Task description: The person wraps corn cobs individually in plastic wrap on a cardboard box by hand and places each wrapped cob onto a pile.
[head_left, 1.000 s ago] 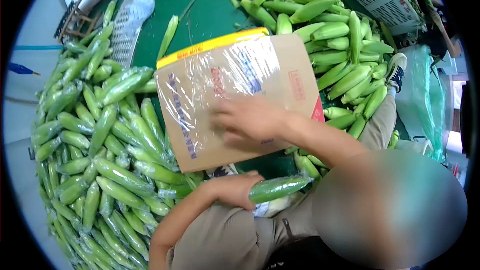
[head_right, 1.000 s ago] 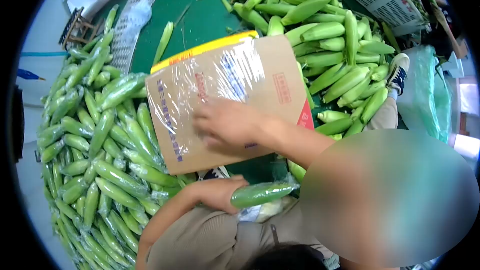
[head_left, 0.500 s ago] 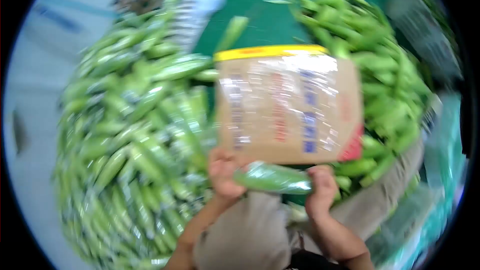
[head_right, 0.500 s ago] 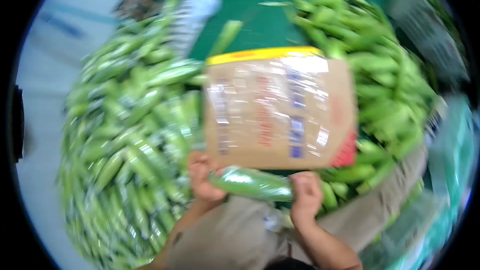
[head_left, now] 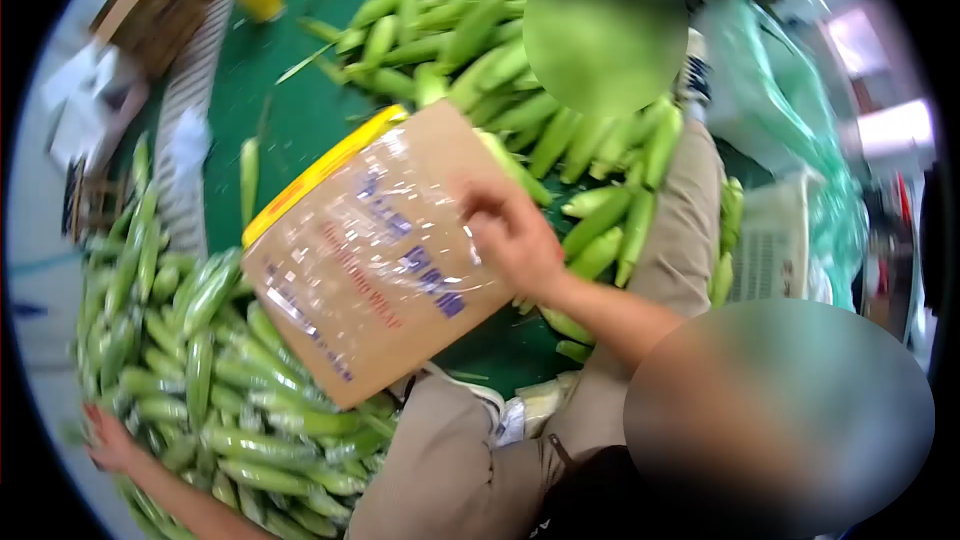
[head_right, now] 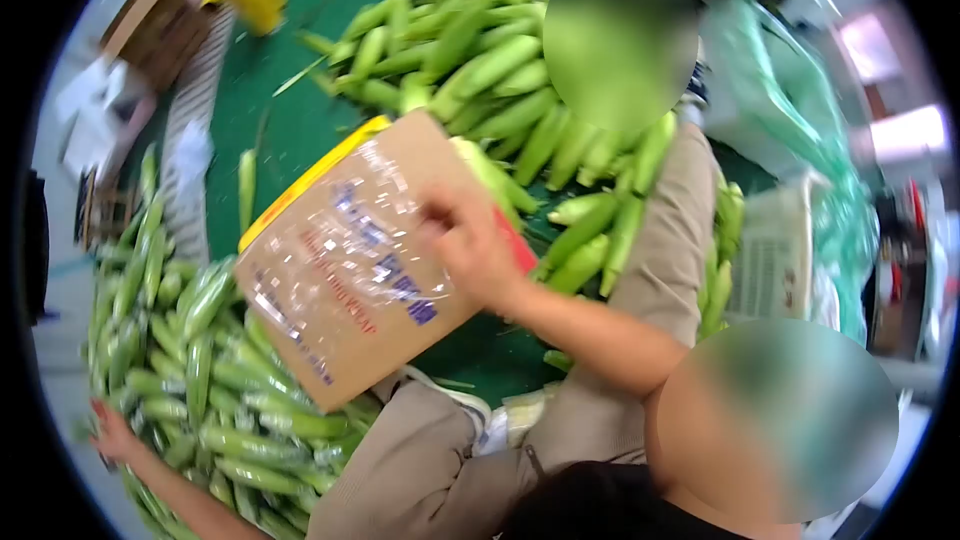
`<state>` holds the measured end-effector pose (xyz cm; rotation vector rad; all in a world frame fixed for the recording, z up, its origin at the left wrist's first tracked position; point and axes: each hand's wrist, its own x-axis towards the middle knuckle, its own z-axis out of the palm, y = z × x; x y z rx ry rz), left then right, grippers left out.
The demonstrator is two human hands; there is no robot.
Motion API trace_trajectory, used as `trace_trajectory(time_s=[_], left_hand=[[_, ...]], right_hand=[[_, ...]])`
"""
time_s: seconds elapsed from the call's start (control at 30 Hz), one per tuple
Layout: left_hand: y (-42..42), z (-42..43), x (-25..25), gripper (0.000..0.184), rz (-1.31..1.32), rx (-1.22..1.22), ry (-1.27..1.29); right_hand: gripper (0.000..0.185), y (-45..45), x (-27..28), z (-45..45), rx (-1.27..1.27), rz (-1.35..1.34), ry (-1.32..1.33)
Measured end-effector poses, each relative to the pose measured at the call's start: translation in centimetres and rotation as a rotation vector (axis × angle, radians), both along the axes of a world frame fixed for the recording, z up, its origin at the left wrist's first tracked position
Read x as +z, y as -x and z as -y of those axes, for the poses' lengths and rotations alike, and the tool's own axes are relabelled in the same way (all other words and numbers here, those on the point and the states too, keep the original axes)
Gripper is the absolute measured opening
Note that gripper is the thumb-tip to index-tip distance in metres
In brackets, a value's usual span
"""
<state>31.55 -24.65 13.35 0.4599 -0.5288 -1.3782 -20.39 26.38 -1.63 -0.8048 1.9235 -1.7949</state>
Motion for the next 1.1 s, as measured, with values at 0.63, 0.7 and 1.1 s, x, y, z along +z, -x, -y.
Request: trace_trajectory(time_s=[0.63, 0.7, 1.1], left_hand=[[28.2, -35.8, -19.0, 0.055, 2.212, -0.376, 0.936], [27.8, -36.1, -18.5, 0.054, 2.240, -0.420, 0.930], [27.0, -35.8, -19.0, 0.048, 1.707, -0.137, 0.806]], right_hand=[[0.113, 19.2, -18.7, -2.6, -1.528, 0.781, -0.214], [0.110, 19.3, -17.4, -3.5, -1.433, 0.700, -0.240], [0.066, 3.9, 4.5, 6.2, 0.548, -0.848, -0.396]])
